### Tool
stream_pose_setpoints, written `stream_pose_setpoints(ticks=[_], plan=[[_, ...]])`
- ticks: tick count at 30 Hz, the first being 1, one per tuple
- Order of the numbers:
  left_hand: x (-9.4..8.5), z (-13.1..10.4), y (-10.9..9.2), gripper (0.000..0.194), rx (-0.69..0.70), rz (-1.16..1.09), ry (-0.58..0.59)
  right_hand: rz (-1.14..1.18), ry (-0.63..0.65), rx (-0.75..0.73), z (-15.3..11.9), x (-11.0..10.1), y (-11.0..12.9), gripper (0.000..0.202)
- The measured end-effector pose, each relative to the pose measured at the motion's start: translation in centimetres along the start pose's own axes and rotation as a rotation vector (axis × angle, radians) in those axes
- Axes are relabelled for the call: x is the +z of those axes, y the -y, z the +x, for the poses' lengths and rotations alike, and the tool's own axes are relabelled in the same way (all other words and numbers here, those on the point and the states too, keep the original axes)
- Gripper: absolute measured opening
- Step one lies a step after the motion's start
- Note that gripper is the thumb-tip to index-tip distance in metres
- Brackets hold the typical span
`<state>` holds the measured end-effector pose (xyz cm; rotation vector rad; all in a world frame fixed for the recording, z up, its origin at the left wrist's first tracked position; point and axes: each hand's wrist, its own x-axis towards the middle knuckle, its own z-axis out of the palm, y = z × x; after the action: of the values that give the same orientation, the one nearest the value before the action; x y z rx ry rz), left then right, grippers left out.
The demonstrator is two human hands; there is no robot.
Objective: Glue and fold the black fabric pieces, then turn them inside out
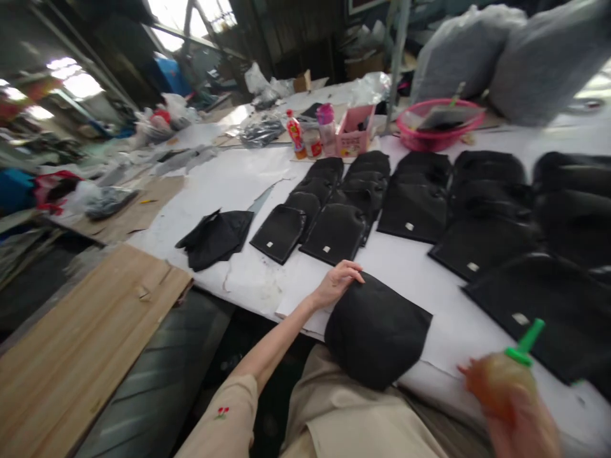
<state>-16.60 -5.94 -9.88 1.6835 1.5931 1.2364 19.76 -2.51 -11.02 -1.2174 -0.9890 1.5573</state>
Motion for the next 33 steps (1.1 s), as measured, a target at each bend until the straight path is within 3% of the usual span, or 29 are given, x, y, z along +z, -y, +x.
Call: stream_pose_setpoints(ticks=[2, 5, 9, 13, 15, 17, 19, 21, 25, 29, 33], plan=[[1.1, 0.5, 1.3, 0.031, 0.047, 0.060, 0.069, 0.060, -0.104, 0.059, -0.7, -0.5, -0.3, 0.054], [1.8, 1.7, 1.5, 0.029, 0.128, 0.273, 0.159, 0.085, -0.117, 0.066, -1.1, -0.2, -0.2, 0.054], [1.6, 1.7, -1.3, 0.031, 0.260, 0.538, 0.348, 0.071, -0.082, 0.059, -1.4, 0.5, 0.3, 0.052], [-0.2, -1.3, -4.9, 0.025, 0.254, 0.568, 0.503, 0.052, -0.065, 0.051, -1.7, 0.6, 0.5, 0.049], [-0.9, -3.5, -6.2, 0.052, 0.283, 0.511, 0.676, 0.041, -0.062, 0.060, -1.7, 0.6, 0.4, 0.049], [-1.0, -5.6, -6.9, 0.079, 0.310, 0.532, 0.778, 0.029, -0.068, 0.075, -1.6, 0.5, 0.2, 0.051], [-0.5, -7.3, -7.0, 0.077, 0.333, 0.623, 0.763, 0.007, -0.079, 0.084, -1.4, 0.5, -0.2, 0.053], [0.1, -8.4, -6.6, 0.059, 0.380, 0.697, 0.694, -0.026, -0.086, 0.079, -1.3, 0.3, -0.5, 0.054], [0.6, -8.8, -5.7, 0.036, 0.442, 0.657, 0.613, -0.079, -0.081, 0.062, -1.3, 0.0, -1.0, 0.053], [1.5, -7.9, -5.9, 0.043, 0.367, 0.579, 0.616, -0.107, -0.085, 0.029, -1.4, -0.1, -1.3, 0.052], [4.2, -6.6, -6.8, 0.043, 0.255, 0.532, 0.475, -0.145, -0.099, 0.001, -1.4, -0.4, -1.7, 0.051]])
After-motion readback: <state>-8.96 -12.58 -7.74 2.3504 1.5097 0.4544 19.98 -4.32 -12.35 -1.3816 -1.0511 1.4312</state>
